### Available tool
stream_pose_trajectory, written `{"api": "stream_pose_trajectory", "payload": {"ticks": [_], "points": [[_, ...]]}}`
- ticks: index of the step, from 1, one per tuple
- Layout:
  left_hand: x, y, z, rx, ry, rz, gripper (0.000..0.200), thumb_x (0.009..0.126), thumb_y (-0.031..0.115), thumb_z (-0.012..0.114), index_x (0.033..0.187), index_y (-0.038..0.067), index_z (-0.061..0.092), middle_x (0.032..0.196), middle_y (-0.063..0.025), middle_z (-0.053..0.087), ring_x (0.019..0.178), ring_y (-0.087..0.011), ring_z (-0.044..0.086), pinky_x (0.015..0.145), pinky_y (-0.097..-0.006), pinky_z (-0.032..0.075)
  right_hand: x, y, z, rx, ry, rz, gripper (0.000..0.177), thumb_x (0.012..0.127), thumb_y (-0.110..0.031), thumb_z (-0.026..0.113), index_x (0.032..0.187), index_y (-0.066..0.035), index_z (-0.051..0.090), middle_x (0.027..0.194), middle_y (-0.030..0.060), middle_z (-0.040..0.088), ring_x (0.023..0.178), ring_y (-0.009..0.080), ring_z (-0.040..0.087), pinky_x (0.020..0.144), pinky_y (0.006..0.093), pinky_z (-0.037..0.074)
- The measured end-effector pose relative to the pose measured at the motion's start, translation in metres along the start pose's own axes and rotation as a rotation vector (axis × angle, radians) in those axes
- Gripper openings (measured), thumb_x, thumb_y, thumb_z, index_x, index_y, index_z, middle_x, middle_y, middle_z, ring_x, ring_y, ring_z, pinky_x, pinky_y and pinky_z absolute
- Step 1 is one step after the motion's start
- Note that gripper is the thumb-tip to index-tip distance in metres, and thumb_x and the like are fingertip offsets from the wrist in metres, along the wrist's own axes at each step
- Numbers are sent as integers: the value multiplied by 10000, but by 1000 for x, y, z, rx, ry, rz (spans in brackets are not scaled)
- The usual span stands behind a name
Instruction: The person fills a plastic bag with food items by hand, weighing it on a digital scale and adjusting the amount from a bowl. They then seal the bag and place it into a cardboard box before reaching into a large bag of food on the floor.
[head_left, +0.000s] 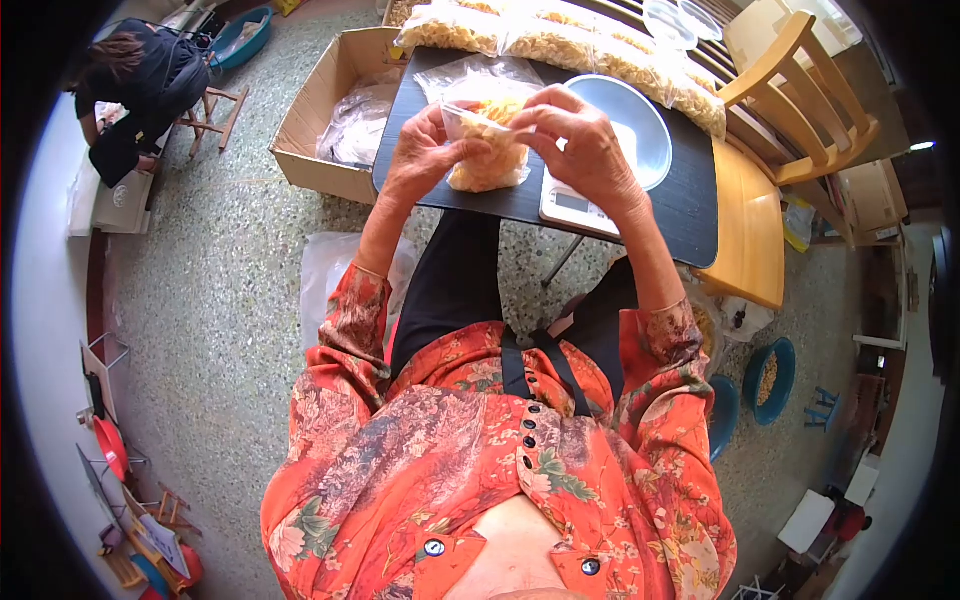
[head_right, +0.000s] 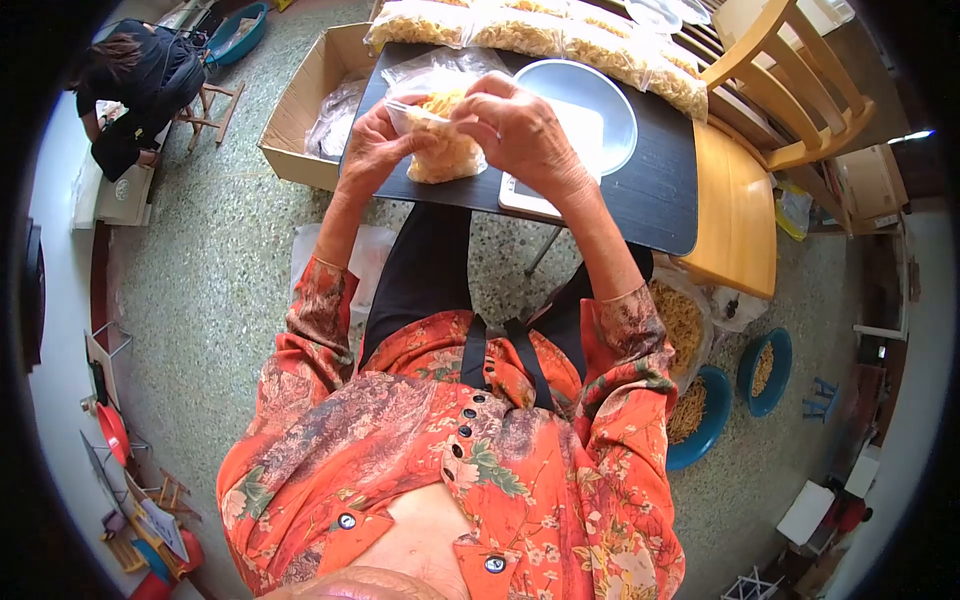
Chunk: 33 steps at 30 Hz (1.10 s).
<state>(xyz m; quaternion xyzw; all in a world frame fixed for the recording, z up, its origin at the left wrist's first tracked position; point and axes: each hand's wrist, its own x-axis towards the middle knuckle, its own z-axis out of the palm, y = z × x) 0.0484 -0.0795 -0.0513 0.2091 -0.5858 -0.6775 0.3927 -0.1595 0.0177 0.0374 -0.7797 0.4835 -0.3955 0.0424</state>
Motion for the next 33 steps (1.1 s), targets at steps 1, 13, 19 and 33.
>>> {"api": "stream_pose_trajectory", "payload": {"ticks": [1,13,19,33], "points": [[1,4,-1,15,-21,-5,724,779,110,875,1386,-11,498,1235,-122,674,1106,-174,663,984,-313,532,1,3,-1,-8,7,-12,48,860,-99,735,899,-72,724,941,87,677,794,284,699,722,387,565],[6,84,13,906,-132,525,541,717,185,882,1227,164,701,1473,-111,502,1341,-262,509,1077,-406,470,5,11,-4,-7,-3,-91,53,890,-124,720,911,-76,710,892,90,657,766,299,680,671,382,545],[6,81,17,1012,-203,385,324,809,166,823,1123,127,755,1384,-128,575,1239,-290,592,1017,-395,502,-1,-4,-8,-37,-29,-91,75,897,-147,710,901,-76,688,859,72,629,726,290,661,641,390,533],[-6,90,19,1021,-136,397,203,842,111,791,1029,36,759,1042,-102,647,963,-219,663,788,-312,549,-2,6,-5,-147,-81,-11,156,876,-218,750,866,-84,670,877,74,600,739,288,644,657,403,524]]}}
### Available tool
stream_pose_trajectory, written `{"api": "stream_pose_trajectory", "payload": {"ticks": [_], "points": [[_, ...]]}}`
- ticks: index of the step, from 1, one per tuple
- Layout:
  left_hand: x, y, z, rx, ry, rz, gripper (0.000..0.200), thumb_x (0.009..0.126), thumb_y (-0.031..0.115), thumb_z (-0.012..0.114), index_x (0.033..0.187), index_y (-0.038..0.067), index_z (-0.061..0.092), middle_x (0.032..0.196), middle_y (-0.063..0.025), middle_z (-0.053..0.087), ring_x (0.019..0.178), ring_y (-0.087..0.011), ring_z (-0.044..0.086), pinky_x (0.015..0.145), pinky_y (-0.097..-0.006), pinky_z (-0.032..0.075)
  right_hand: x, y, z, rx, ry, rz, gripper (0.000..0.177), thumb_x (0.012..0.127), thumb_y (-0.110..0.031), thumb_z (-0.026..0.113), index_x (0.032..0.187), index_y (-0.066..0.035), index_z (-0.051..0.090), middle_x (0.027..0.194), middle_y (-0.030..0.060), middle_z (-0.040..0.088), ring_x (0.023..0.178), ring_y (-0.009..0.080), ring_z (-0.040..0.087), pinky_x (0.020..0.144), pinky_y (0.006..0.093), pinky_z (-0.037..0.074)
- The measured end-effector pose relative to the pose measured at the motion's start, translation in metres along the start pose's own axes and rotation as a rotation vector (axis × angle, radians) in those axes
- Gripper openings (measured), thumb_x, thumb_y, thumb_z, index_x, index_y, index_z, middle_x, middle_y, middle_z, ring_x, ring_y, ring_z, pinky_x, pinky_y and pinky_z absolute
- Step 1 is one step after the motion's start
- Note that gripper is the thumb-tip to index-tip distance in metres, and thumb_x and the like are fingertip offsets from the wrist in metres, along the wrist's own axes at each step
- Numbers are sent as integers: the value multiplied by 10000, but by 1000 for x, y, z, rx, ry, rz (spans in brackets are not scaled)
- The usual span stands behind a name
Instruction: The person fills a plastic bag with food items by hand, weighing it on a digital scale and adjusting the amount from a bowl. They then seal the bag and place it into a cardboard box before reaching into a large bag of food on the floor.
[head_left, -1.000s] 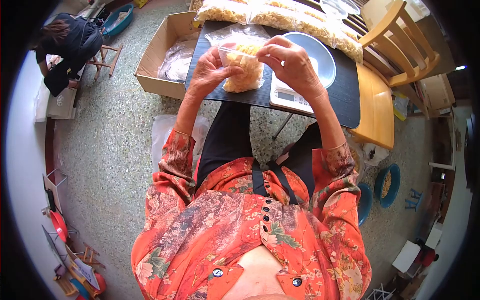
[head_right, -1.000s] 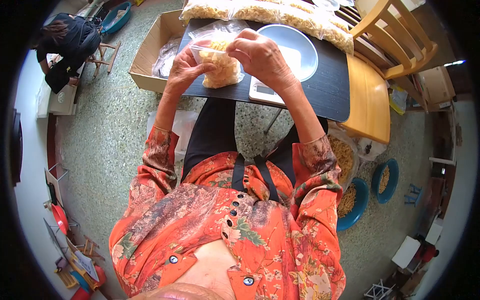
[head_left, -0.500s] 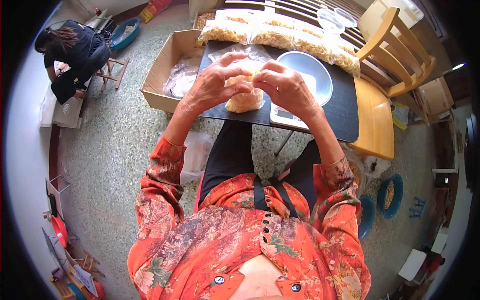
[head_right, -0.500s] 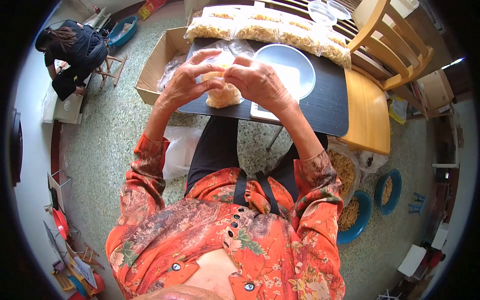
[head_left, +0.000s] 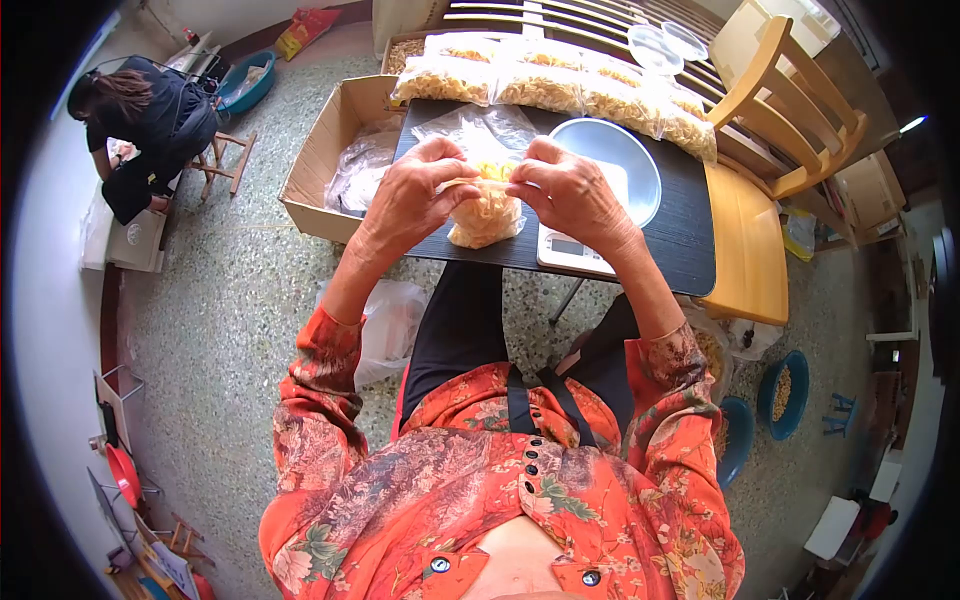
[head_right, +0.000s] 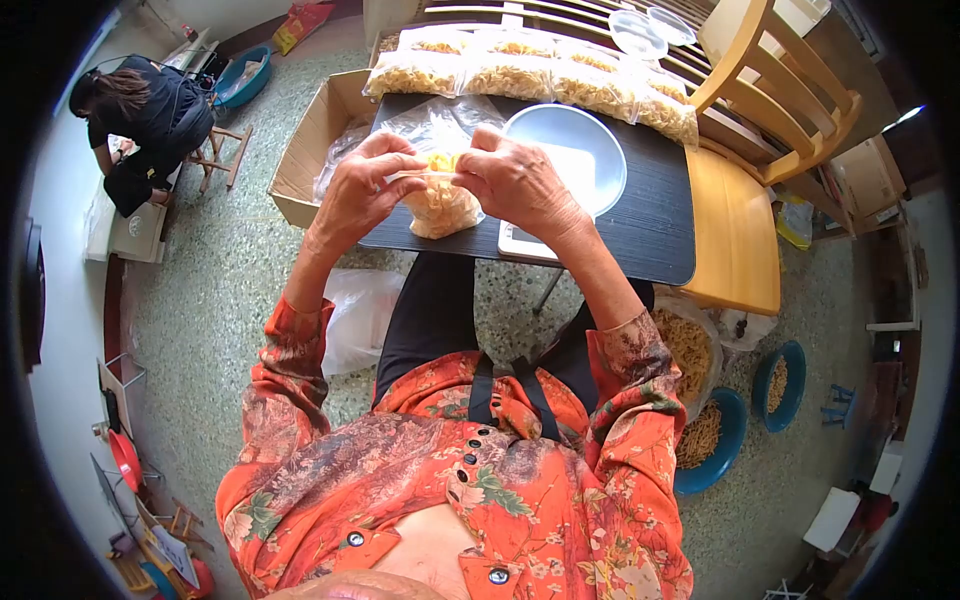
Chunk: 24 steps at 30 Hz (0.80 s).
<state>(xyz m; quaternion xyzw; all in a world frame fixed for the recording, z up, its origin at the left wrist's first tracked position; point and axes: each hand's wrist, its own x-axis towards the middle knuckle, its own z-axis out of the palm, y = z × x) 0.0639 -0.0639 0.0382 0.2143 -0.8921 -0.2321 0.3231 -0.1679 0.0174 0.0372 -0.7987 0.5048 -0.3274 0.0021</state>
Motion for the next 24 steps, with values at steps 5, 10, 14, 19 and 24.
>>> {"api": "stream_pose_trajectory", "payload": {"ticks": [5,10,14,19,24], "points": [[-6,2,-3,-72,79,-125,112,833,24,779,943,16,760,944,-57,659,809,-119,636,669,-245,520,-2,-13,-3,-24,71,110,168,863,-246,758,887,-99,679,979,84,610,809,250,661,680,382,551],[-8,5,-1,-177,121,-117,106,819,-1,785,920,16,762,920,-56,662,801,-119,641,666,-247,529,5,-11,-4,-166,119,11,187,839,-272,784,871,-118,683,1168,111,635,923,259,669,757,389,564],[-8,7,-2,-228,138,-93,109,806,-14,792,904,20,758,917,-51,659,821,-122,644,685,-251,536,3,-9,0,-65,93,26,176,822,-234,798,858,-108,680,1091,96,671,924,261,681,772,390,551],[-14,4,-2,-181,229,-44,111,819,-30,770,911,26,743,904,-54,653,851,-146,637,731,-277,527,2,-17,5,134,72,134,145,816,-177,795,860,-102,679,962,56,680,843,263,688,714,386,544],[-15,5,-5,-209,245,22,121,840,-38,738,943,26,728,855,-69,654,778,-159,651,668,-284,520,4,-22,15,134,190,63,135,817,-126,801,889,-96,690,900,53,692,705,203,685,660,324,551]]}}
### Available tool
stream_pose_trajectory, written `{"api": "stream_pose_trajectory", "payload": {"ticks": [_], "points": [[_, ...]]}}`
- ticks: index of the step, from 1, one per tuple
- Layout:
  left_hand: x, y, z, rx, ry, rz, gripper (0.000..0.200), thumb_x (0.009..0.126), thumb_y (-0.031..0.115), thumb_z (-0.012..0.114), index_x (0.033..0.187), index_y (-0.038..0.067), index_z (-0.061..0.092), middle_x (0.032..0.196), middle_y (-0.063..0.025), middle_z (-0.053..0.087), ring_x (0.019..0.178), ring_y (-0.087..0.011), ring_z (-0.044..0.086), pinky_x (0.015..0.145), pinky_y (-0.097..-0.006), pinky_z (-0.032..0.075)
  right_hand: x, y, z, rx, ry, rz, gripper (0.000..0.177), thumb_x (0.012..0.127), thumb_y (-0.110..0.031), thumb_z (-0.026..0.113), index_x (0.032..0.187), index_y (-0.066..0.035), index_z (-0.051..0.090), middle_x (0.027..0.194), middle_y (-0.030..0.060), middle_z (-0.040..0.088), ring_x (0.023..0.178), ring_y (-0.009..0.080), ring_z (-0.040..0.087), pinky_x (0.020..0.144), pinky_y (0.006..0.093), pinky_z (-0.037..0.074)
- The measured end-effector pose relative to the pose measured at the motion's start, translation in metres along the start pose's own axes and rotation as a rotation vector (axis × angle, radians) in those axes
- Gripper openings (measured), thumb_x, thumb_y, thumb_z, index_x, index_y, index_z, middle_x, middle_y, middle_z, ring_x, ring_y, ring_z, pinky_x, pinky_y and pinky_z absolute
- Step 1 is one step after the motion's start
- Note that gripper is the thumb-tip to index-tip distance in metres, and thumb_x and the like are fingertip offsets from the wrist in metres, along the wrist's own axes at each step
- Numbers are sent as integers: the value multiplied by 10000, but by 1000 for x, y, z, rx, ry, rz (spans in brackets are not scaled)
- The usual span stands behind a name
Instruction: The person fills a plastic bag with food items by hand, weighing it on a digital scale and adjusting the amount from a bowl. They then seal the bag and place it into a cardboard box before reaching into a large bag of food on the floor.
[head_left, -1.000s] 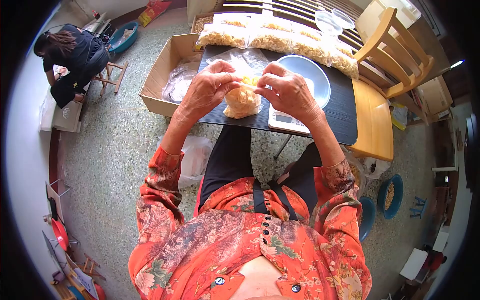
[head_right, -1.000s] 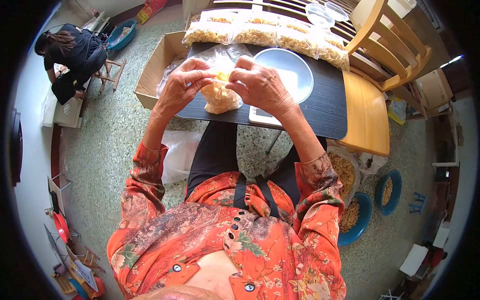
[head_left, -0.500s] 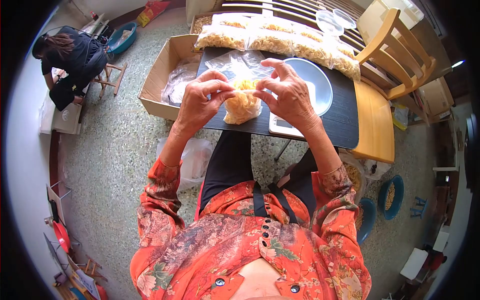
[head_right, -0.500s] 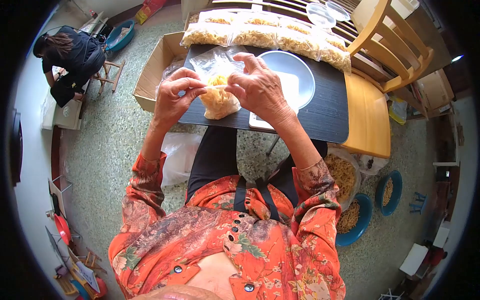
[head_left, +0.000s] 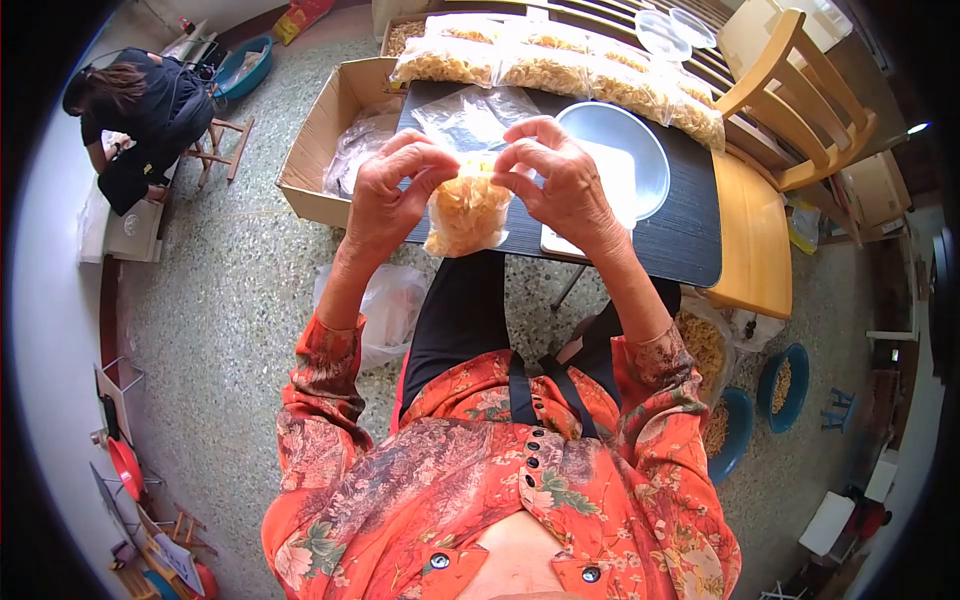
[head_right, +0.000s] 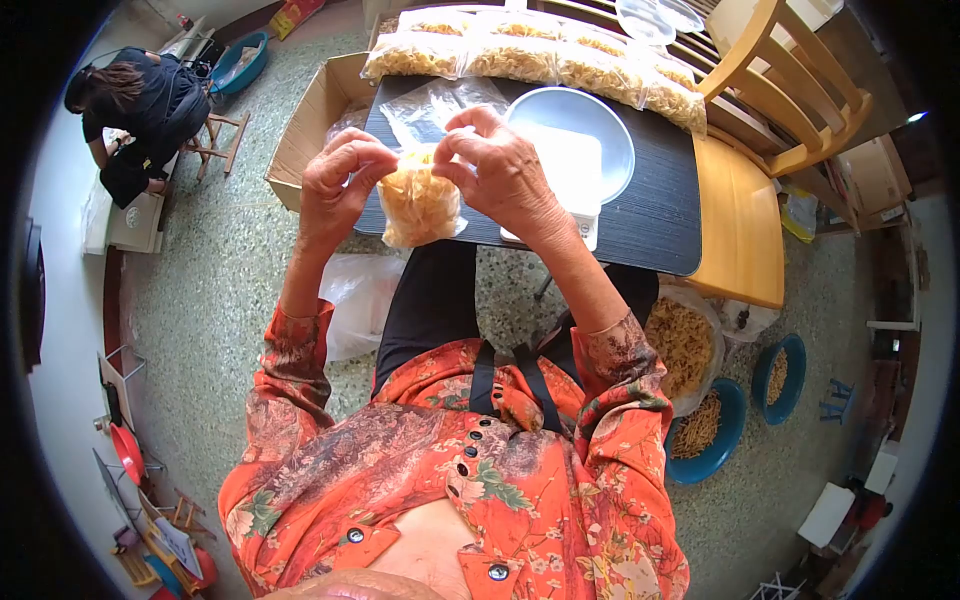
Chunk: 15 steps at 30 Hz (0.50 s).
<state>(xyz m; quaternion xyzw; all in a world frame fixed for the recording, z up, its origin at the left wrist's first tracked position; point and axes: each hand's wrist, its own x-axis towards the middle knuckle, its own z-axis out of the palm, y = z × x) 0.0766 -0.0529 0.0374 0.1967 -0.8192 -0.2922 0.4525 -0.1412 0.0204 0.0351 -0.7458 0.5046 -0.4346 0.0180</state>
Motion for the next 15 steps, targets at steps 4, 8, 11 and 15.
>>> {"api": "stream_pose_trajectory", "payload": {"ticks": [4,8,11,15], "points": [[-1,8,-7,-45,-96,-10,123,849,-43,726,955,20,720,867,-72,654,788,-159,652,676,-283,519,2,-9,-5,20,-209,89,194,819,-162,784,947,-124,644,935,73,696,797,252,698,679,372,544],[-5,1,-5,-133,-43,-56,123,858,-33,720,969,20,720,874,-64,643,802,-154,638,695,-285,509,1,-12,7,4,-19,51,198,811,-79,776,968,-91,656,844,51,692,701,207,671,658,342,537],[-8,4,-3,-145,-6,-104,152,858,-17,726,1001,31,723,859,-50,622,787,-147,610,701,-282,499,0,-14,15,-114,47,-48,178,799,-53,760,953,-77,673,829,58,666,756,243,653,678,368,524],[-9,8,-6,-118,26,-186,231,841,34,762,1069,51,729,852,-34,593,759,-137,557,691,-271,481,-1,-21,21,-227,38,-77,105,795,-64,741,885,-84,691,823,59,613,808,268,622,686,401,510]]}}
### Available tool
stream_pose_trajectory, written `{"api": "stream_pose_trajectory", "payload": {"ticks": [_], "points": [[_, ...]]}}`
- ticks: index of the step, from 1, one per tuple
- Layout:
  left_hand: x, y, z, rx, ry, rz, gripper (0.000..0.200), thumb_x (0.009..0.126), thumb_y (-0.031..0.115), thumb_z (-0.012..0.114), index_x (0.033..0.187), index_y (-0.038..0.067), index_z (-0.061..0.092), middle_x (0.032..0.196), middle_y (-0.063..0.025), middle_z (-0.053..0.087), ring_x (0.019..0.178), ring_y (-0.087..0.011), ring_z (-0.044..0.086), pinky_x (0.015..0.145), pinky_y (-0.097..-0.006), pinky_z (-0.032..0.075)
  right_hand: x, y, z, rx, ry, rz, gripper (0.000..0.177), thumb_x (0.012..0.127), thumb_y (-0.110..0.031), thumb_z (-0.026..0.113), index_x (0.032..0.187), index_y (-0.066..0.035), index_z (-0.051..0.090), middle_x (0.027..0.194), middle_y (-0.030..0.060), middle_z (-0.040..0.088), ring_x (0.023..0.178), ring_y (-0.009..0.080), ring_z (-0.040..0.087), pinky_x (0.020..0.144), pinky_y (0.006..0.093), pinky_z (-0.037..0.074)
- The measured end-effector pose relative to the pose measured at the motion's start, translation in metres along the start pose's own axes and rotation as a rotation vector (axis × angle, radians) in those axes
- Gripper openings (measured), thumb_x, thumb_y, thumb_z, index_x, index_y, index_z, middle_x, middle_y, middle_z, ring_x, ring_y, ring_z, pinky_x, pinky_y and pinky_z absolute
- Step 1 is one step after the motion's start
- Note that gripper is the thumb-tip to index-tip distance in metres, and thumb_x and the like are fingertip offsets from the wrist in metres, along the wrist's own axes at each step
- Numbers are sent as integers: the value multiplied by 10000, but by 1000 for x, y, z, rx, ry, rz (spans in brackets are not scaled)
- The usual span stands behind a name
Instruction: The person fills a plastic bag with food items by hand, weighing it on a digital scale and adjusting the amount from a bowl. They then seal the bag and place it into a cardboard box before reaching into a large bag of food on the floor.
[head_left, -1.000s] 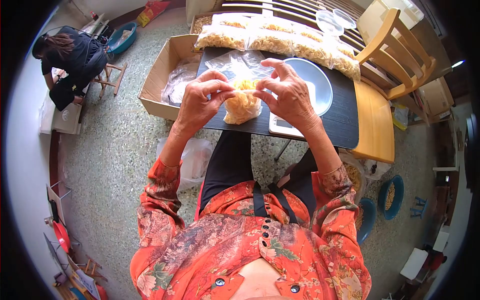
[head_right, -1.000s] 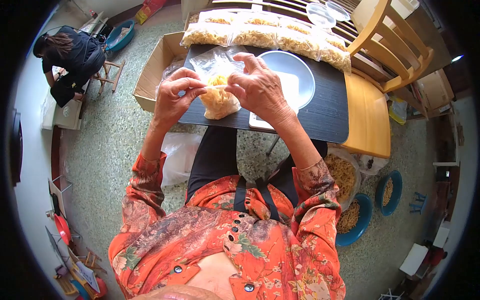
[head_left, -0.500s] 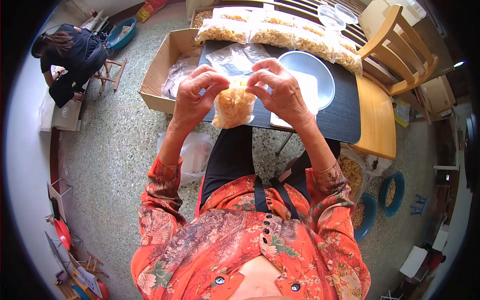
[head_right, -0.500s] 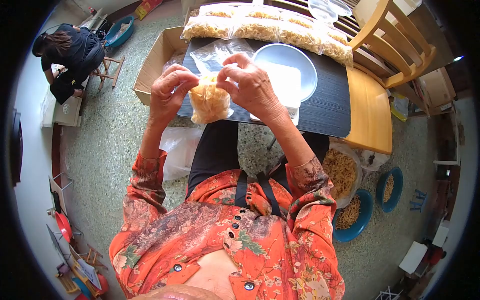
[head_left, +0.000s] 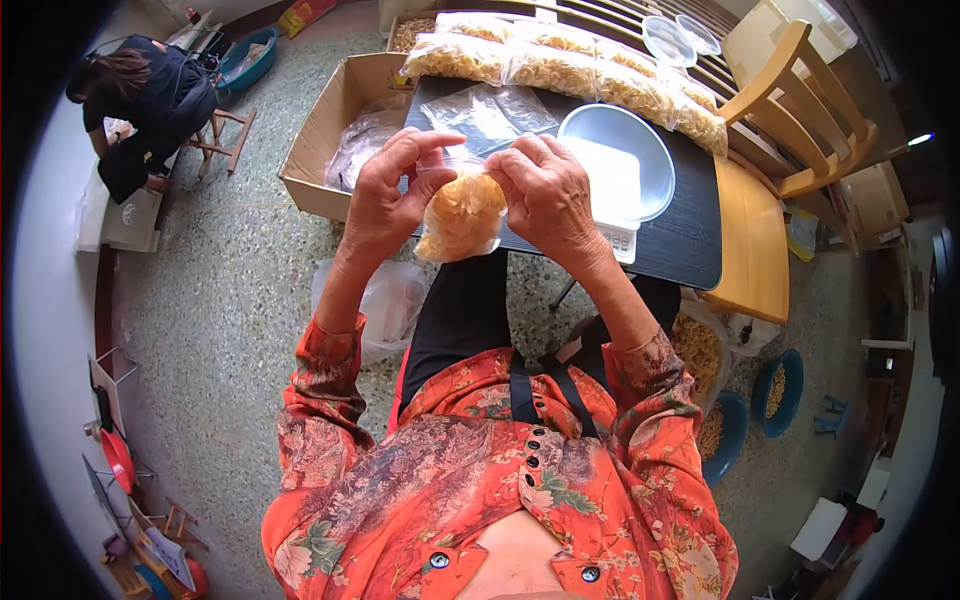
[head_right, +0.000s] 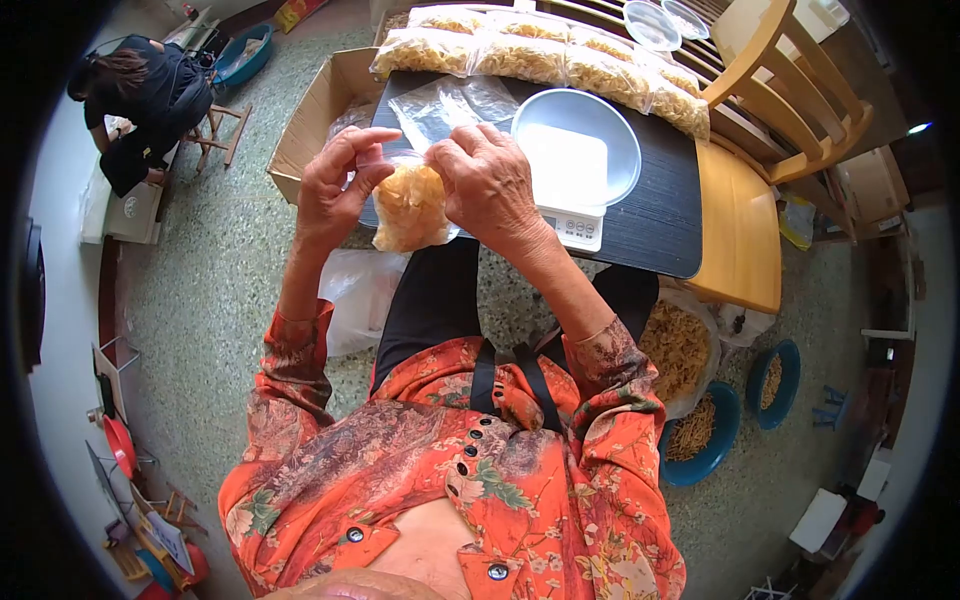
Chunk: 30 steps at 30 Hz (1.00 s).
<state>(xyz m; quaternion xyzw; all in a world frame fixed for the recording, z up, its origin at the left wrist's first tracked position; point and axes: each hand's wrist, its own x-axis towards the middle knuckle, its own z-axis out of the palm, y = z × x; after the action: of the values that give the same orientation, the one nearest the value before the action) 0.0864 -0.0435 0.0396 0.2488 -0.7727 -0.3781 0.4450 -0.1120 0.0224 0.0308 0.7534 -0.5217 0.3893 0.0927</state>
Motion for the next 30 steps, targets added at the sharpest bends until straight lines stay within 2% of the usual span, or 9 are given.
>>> {"api": "stream_pose_trajectory", "payload": {"ticks": [6,7,13,16,20,22,24,27,30], "points": [[-7,6,-19,212,-184,20,340,793,109,839,1115,66,739,938,13,591,752,-60,483,625,-212,396,5,-16,8,-7,-59,-80,146,768,-127,704,906,-100,666,884,69,596,885,261,618,763,404,504],[-10,9,-18,180,-173,-84,277,801,84,821,1067,44,751,893,-8,615,747,-88,531,637,-240,437,6,-18,13,-11,-60,-98,140,773,-129,698,905,-98,663,887,69,596,885,259,617,771,401,503],[-24,23,-26,417,-117,-123,175,822,23,774,991,-13,749,837,-79,640,785,-165,624,691,-285,494,13,-28,29,58,-30,-102,114,783,-141,688,883,-95,656,874,67,601,856,252,616,767,388,495],[-29,20,-29,339,-46,-143,149,837,89,757,964,10,752,816,-117,632,719,-241,635,653,-341,493,20,-35,32,121,16,-132,85,836,-148,729,872,-108,663,828,55,617,783,255,630,702,377,506],[-36,19,-37,409,-24,-114,120,851,74,742,944,-1,742,813,-119,629,718,-247,641,651,-344,497,25,-36,36,170,-10,-155,97,863,-165,726,886,-90,668,819,64,628,776,251,638,704,377,517],[-42,20,-44,461,52,-129,78,861,49,729,911,-11,730,809,-116,628,724,-244,644,656,-338,499,29,-32,38,490,2,22,138,895,-191,721,918,-62,677,882,88,669,827,273,666,743,377,534],[-46,23,-54,465,86,-132,45,868,20,719,894,-17,715,807,-107,629,734,-233,645,667,-329,500,25,-10,54,438,-27,52,234,929,-256,699,1013,-38,682,1001,138,696,942,308,677,830,401,536],[-52,23,-70,504,195,-126,26,890,-11,700,907,-31,696,823,-99,634,742,-203,630,687,-311,498,13,20,92,-29,-121,269,517,927,-405,665,1249,-3,624,1223,197,632,1152,368,600,964,462,486],[-59,19,-79,555,237,-140,37,907,-4,693,913,-40,692,841,-93,632,752,-193,619,690,-309,499,-7,46,136,-281,-116,220,610,915,-460,659,1309,0,590,1299,202,591,1237,387,537,1040,515,412]]}}
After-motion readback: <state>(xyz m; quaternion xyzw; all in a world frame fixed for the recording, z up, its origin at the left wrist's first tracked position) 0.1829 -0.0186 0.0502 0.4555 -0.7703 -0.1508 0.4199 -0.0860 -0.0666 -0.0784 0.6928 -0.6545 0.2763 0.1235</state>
